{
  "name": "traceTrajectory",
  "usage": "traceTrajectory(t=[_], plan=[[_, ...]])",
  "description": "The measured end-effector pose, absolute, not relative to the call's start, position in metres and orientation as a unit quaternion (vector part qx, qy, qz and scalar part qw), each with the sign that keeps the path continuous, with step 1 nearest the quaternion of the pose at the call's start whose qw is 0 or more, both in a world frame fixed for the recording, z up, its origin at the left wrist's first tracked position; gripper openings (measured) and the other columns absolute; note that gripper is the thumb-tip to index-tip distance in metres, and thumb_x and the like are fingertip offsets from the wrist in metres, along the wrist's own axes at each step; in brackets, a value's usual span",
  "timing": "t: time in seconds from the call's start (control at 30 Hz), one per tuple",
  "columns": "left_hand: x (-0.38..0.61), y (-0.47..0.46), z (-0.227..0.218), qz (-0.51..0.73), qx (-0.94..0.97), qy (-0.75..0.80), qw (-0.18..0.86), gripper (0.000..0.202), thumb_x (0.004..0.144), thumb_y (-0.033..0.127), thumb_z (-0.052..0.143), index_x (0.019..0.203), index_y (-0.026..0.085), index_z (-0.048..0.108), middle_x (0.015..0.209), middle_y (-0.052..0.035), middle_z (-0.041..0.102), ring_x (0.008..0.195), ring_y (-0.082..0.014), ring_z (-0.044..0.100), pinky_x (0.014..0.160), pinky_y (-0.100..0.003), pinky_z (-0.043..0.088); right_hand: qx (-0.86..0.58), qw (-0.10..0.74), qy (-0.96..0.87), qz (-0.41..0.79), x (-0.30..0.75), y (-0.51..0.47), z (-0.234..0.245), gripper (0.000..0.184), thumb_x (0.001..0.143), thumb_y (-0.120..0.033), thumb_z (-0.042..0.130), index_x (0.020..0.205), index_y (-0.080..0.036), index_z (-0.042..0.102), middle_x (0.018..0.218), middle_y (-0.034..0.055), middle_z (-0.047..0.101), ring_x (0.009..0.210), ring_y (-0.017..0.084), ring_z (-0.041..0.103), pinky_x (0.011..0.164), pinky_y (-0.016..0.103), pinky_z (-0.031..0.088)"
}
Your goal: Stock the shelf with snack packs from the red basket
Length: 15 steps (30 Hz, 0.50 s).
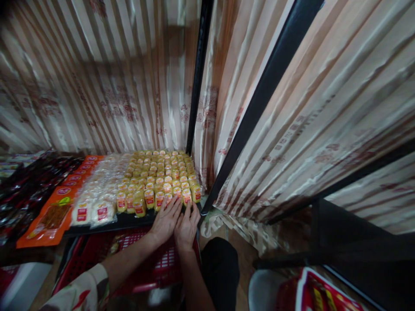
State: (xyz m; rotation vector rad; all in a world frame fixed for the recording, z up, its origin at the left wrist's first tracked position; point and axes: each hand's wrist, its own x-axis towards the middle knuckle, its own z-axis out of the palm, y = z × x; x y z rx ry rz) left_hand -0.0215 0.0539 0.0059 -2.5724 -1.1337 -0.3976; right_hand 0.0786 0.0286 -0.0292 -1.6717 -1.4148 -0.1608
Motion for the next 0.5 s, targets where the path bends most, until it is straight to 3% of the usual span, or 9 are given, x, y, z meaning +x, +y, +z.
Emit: traceTrajectory(t=[0.33,0.5], plan=[[-0.029,0.034,-0.008,-0.184,-0.912,-0.340,0.141,0.037,0.094,0.023,0.033,0.126,0.012,0.049,0.138,-0.0089,0.046,0.135,-0.0213,0.029,0.111,-0.042,0.025,-0.657,0.461,-0.594,-0.055,0.073,0.006,-0.032,0.043,0.087,-0.023,0.038,0.128,-0.015,0.044,0.122,0.0181,0.047,0.116,0.027,0.042,0.091,0.048,0.041],[-0.043,0.013,-0.027,-0.225,-0.917,-0.322,0.063,0.037,0.094,0.026,0.037,0.125,0.012,0.050,0.126,-0.0117,0.056,0.128,-0.0209,0.040,0.105,-0.038,0.036,-0.597,0.481,-0.640,-0.040,0.065,-0.016,-0.047,0.040,0.088,-0.024,0.035,0.126,-0.016,0.047,0.110,0.0145,0.056,0.107,0.025,0.049,0.088,0.046,0.042]])
